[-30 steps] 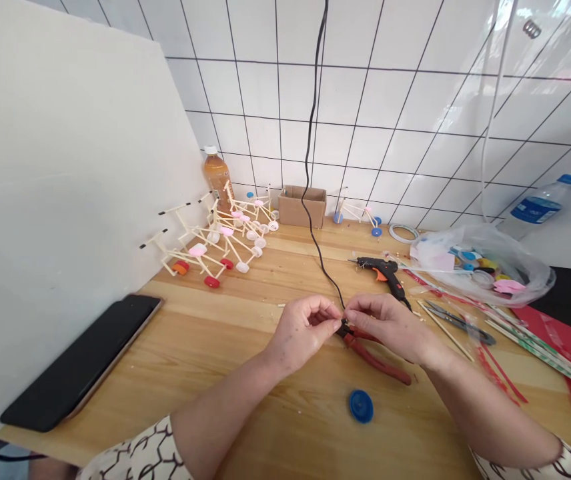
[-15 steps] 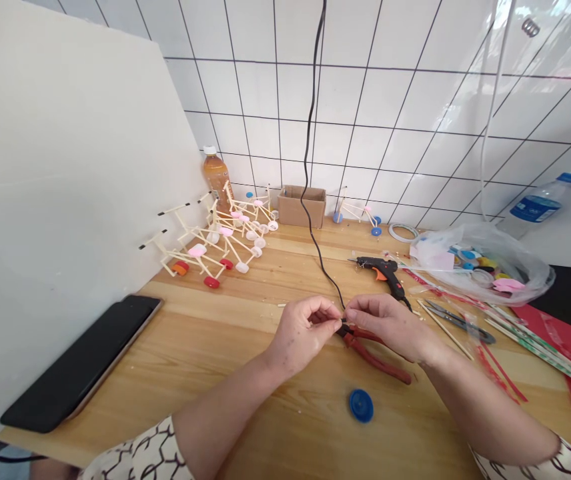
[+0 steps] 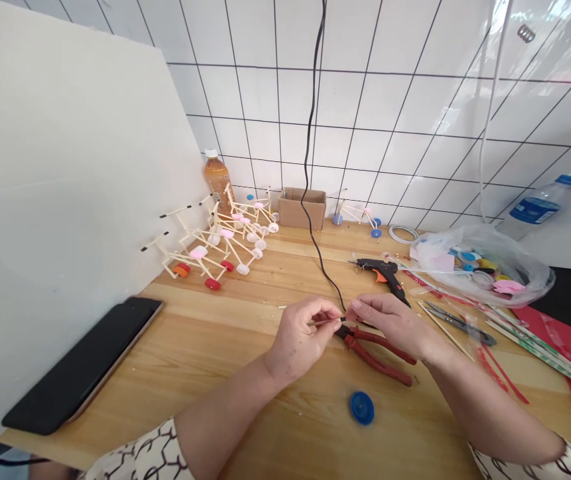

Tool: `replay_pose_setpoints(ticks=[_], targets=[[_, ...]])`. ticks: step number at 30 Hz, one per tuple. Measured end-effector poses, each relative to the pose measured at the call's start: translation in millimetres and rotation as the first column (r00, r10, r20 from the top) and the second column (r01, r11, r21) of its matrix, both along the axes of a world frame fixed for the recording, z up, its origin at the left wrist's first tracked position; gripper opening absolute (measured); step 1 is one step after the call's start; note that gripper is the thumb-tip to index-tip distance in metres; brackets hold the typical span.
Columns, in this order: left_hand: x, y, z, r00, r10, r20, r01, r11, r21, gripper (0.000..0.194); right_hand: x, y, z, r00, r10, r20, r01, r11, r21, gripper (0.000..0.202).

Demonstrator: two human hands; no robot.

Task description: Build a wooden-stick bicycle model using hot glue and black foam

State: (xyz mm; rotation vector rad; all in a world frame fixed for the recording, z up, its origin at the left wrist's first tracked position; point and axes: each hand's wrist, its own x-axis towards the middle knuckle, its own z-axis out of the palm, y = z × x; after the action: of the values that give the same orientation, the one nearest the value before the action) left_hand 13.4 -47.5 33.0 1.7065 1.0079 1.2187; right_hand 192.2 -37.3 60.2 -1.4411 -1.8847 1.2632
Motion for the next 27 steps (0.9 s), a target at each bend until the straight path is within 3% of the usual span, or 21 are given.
replay_pose_setpoints(ticks=[7, 14, 27], targets=[[-4, -3, -5.4, 0.992, 0.047, -0.119, -0.016, 0.969, 0.247, 0.010, -2, -5, 11.1, 0.996, 0.085, -0.002, -0.085, 0.994, -0.064, 0.025], [-5, -4, -8.1, 0.979, 0.121, -0.163, -0.038, 0.898, 0.439, 0.014, -5, -9, 5.5, 0.993, 0.097, -0.062, -0.103, 0.990, -0.099, 0.023], [-5, -3, -7.5, 0.976, 0.123, -0.181, 0.004, 0.818, 0.575, 0.016, -12, -11, 6.5, 0.995, -0.008, -0.103, -0.007, 0.989, -0.145, 0.022]])
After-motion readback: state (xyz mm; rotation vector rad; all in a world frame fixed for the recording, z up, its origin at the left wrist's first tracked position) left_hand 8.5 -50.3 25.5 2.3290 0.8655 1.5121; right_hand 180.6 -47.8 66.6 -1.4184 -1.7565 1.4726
